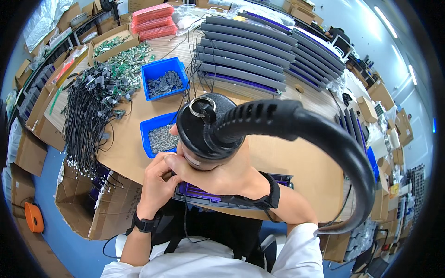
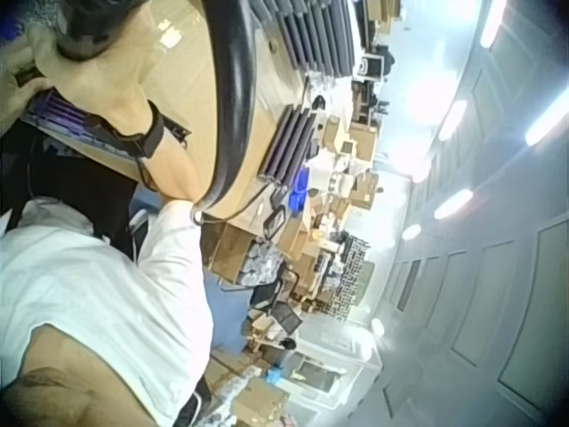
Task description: The person uses a heat gun to apply heat to small components on purple electronic assemblies. They repeatedly pick up the assembly, apply heat, and place it back on the table. The person handles multiple similar assemblies, stacking them as they work.
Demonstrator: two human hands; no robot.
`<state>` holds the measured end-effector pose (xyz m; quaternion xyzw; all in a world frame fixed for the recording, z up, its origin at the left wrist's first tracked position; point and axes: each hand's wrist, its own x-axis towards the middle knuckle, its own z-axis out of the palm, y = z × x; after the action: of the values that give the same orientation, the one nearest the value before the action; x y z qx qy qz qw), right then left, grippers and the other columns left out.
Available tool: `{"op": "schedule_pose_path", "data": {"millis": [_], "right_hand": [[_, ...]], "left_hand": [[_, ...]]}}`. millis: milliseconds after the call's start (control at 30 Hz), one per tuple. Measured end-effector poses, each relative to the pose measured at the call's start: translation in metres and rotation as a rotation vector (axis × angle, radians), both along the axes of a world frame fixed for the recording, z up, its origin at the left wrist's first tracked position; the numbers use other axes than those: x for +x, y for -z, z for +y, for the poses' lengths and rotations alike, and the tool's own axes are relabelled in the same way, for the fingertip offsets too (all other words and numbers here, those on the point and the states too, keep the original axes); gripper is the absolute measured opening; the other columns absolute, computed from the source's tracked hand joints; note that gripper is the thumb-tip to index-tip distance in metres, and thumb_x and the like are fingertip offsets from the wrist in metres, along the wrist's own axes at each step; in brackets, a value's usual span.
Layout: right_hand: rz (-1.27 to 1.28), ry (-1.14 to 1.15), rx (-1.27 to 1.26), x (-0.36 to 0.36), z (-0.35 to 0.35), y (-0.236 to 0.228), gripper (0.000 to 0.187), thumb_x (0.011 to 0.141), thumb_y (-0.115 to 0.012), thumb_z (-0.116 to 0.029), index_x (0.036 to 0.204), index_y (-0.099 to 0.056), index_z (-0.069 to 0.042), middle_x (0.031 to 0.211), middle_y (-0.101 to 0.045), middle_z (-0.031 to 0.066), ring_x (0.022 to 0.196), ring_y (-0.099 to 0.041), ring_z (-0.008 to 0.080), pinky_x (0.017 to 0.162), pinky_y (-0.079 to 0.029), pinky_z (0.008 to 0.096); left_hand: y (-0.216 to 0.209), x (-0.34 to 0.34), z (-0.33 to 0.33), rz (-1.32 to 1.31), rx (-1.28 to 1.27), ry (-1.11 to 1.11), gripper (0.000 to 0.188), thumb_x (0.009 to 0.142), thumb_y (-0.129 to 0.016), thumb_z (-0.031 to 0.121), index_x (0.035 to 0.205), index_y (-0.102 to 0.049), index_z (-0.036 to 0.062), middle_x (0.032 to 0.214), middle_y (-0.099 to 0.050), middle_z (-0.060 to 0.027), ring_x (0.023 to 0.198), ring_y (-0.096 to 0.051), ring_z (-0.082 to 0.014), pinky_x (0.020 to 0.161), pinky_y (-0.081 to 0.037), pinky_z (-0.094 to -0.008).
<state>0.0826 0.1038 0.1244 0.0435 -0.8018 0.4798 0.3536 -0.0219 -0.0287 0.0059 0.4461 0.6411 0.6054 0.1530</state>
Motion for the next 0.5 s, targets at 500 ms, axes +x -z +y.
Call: {"op": "schedule_pose_path", "data": {"millis": [500], "right_hand": [[-0.059, -0.150, -0.092, -0.009, 0.007, 0.012, 0.038, 0.071, -0.074, 0.006, 0.097, -0.047, -0.001, 0.066, -0.059, 0.0072, 0.058, -0.059, 0.0117, 0.055, -0.044, 0.0237]], "left_hand": [[0.000, -0.008, -0.003, -0.062, -0.056, 0.077, 0.033, 0.069, -0.077, -0.003, 0.100, -0.065, 0.0011, 0.096, -0.064, -0.0084, 0.082, -0.062, -0.0205, 0.066, -0.050, -0.0287]]}}
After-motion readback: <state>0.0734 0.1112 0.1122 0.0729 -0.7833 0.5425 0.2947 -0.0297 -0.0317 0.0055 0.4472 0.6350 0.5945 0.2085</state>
